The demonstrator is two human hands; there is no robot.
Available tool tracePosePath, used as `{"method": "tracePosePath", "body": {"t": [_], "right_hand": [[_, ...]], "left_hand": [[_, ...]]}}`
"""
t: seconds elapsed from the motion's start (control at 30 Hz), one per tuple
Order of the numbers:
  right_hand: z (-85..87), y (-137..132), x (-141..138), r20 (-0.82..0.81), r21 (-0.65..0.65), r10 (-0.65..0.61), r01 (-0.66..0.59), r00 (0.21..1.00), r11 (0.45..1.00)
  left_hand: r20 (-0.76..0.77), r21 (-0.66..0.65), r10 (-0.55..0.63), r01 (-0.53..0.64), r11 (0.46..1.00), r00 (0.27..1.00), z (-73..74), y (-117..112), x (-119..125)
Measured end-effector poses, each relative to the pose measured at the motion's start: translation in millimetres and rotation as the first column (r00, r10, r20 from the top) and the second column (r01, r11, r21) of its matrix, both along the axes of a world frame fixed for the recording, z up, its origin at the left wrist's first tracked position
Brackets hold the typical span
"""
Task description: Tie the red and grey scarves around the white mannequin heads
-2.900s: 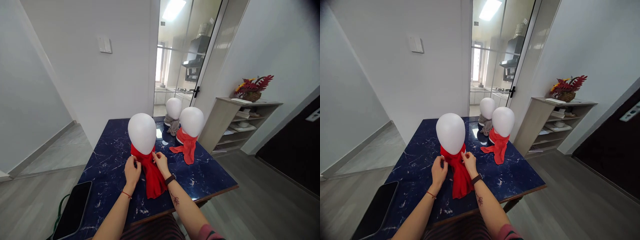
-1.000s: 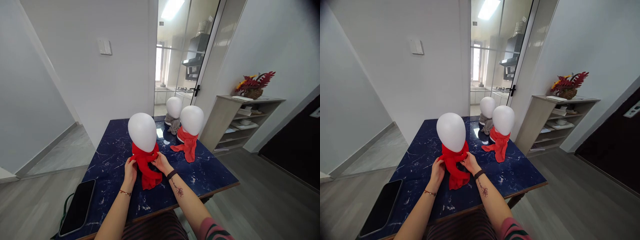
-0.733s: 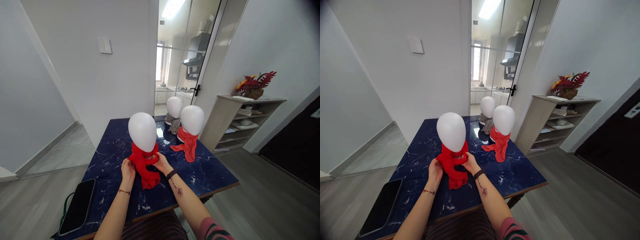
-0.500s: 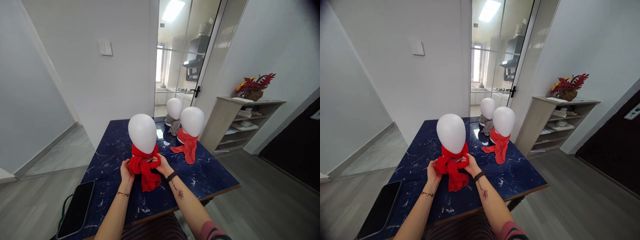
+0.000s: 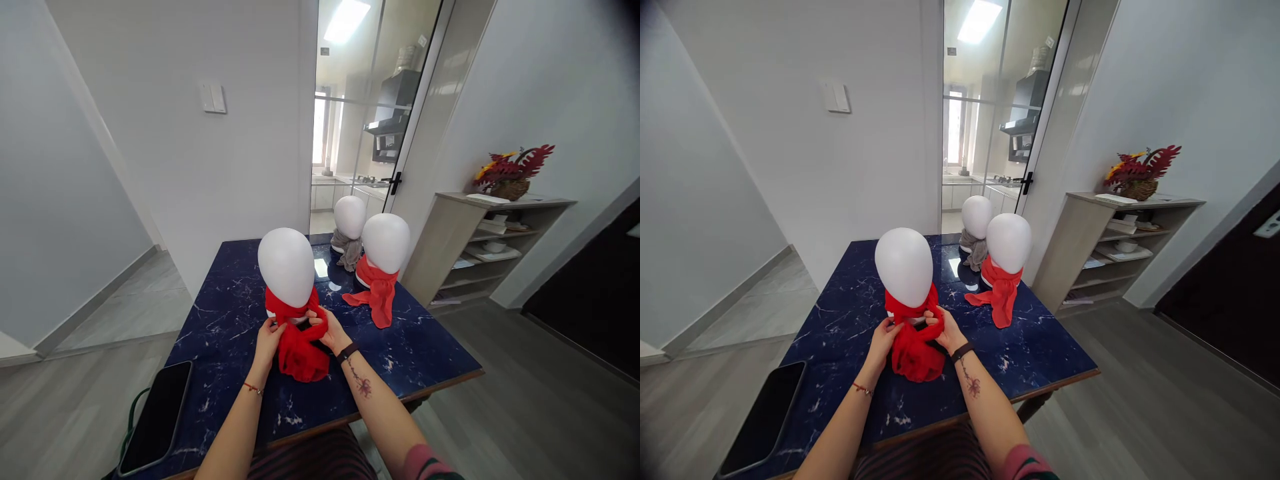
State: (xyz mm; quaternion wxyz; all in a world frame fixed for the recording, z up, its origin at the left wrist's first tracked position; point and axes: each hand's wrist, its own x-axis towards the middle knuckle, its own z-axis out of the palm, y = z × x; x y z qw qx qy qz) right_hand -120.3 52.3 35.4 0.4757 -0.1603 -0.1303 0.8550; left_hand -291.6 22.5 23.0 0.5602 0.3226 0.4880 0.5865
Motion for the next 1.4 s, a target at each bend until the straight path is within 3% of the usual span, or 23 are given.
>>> {"method": "tracePosePath", "body": {"t": [0.17, 0.37, 0.53, 0.63, 0.7, 0.8, 0.87, 0.97, 1.1, 1.2, 1.3, 1.33, 1.4], "right_hand": [[4.7, 4.6, 13.2, -0.061, 0.021, -0.148, 0.150, 0.987, 0.988], [5.3, 6.5, 31.5, -0.088, 0.053, -0.382, 0.388, 0.920, 0.920], [8.2, 3.9, 35.7, -0.094, 0.068, -0.382, 0.389, 0.919, 0.919], [22.5, 12.3, 39.1, 0.152, 0.166, -0.334, 0.309, 0.930, 0.936], [40.3, 26.1, 42.9, 0.436, 0.262, -0.315, 0.216, 0.843, 0.941], [76.7, 58.3, 48.2, 0.691, 0.310, -0.306, 0.114, 0.654, 0.944], [104.5, 83.6, 49.9, 0.780, 0.332, -0.321, 0.080, 0.537, 0.940], [147.8, 118.4, 47.2, 0.874, 0.401, -0.383, 0.000, 0.301, 0.916], [204.0, 147.8, 28.8, 0.872, 0.489, -0.487, -0.161, 0.050, 0.858], [238.9, 154.2, 2.3, 0.799, 0.566, -0.599, -0.268, -0.055, 0.780], [261.9, 148.0, -28.9, 0.703, 0.644, -0.704, -0.328, -0.104, 0.691], [266.7, 143.1, -38.5, 0.649, 0.683, -0.753, -0.352, -0.110, 0.640], [272.5, 128.7, -54.5, 0.488, 0.777, -0.869, -0.413, -0.084, 0.476]], "left_hand": [[0.111, 0.060, 0.177, -0.184, 0.981, 0.978, -2.7, 5.6, -8.1], [0.237, 0.092, 0.383, -0.413, 0.906, 0.893, -5.9, 14.4, -17.9], [0.218, 0.135, 0.350, -0.384, 0.914, 0.911, -6.8, 14.2, -14.2], [-0.058, 0.206, 0.314, -0.297, 0.932, 0.947, -8.1, 11.9, -8.0], [-0.288, 0.263, 0.319, -0.246, 0.933, 0.903, -9.4, 11.2, -4.2], [-0.453, 0.355, 0.360, -0.205, 0.912, 0.816, -11.1, 11.8, 0.5], [-0.500, 0.402, 0.389, -0.190, 0.896, 0.774, -11.8, 12.6, 3.0], [-0.540, 0.427, 0.405, -0.174, 0.887, 0.738, -12.9, 13.9, 5.6], [-0.583, 0.439, 0.414, -0.158, 0.885, 0.699, -16.1, 16.1, 6.9], [-0.602, 0.426, 0.411, -0.159, 0.890, 0.685, -19.5, 17.5, 7.0], [-0.607, 0.424, 0.408, -0.156, 0.892, 0.682, -22.6, 18.0, 7.0], [-0.609, 0.425, 0.407, -0.153, 0.892, 0.681, -23.4, 18.2, 6.9], [-0.610, 0.424, 0.405, -0.151, 0.893, 0.681, -24.2, 18.5, 6.8]]}}
